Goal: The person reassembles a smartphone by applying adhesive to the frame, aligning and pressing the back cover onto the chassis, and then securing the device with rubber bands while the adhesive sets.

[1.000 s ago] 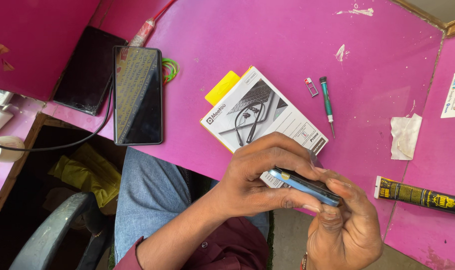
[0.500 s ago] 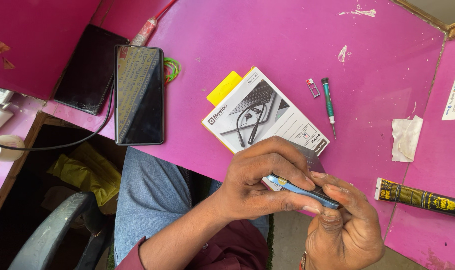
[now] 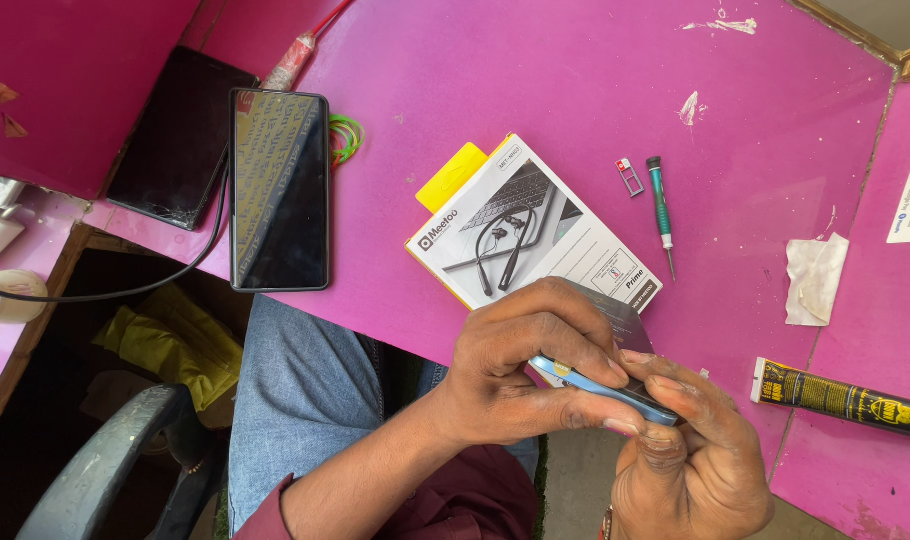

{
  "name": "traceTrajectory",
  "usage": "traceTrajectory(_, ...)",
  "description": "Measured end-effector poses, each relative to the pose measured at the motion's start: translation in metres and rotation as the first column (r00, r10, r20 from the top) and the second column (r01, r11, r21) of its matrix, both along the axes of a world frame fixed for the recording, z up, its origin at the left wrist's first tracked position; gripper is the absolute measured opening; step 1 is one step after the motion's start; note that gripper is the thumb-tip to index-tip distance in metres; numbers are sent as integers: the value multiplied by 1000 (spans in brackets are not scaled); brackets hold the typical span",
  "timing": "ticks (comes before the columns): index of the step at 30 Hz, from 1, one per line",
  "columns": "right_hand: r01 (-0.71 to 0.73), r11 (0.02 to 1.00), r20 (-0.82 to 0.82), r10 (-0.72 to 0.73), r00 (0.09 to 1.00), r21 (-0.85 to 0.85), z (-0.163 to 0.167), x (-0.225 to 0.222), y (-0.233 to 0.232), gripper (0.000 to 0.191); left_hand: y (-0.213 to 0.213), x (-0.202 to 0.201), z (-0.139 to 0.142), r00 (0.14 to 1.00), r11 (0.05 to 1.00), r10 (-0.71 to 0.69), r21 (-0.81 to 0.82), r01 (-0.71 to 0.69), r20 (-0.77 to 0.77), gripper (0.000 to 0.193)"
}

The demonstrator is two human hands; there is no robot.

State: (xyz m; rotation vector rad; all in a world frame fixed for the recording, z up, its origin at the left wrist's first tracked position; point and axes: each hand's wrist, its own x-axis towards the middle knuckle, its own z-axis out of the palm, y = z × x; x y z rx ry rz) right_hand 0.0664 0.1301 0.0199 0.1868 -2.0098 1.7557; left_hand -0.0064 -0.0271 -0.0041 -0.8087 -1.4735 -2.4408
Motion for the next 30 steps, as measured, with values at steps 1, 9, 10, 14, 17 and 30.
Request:
traceTrajectory(1,2,1000,11,-2,1000,5,0,1,0,30,0,0,1,1000,1000,3,1,-3,-1,26)
traceTrajectory(9,-3,999,21,2,1000,38,6,2,-2,28,1,0,-6,1000,999,3,43,-2,-27,26)
traceTrajectory(10,-8,999,20,7,1000,36,7,1,-4,28,1,0,-8,1000,998,-9,62,10,-23,26)
traceTrajectory(14,5,1000,80,-5,997,-3,16,-9,-14,31,6,-1,-15,991,965,-91,253,63,102,25)
traceTrajectory(17,33,998,149,-41,988,61,19,-22,-19,33,2,-12,-16,973,924,-174,366,109,149,25)
traceTrajectory(30,-41,689,118,-65,991,724,28,-48,-41,26,-48,-18,-20,992,885,122,-458,-87,46,27)
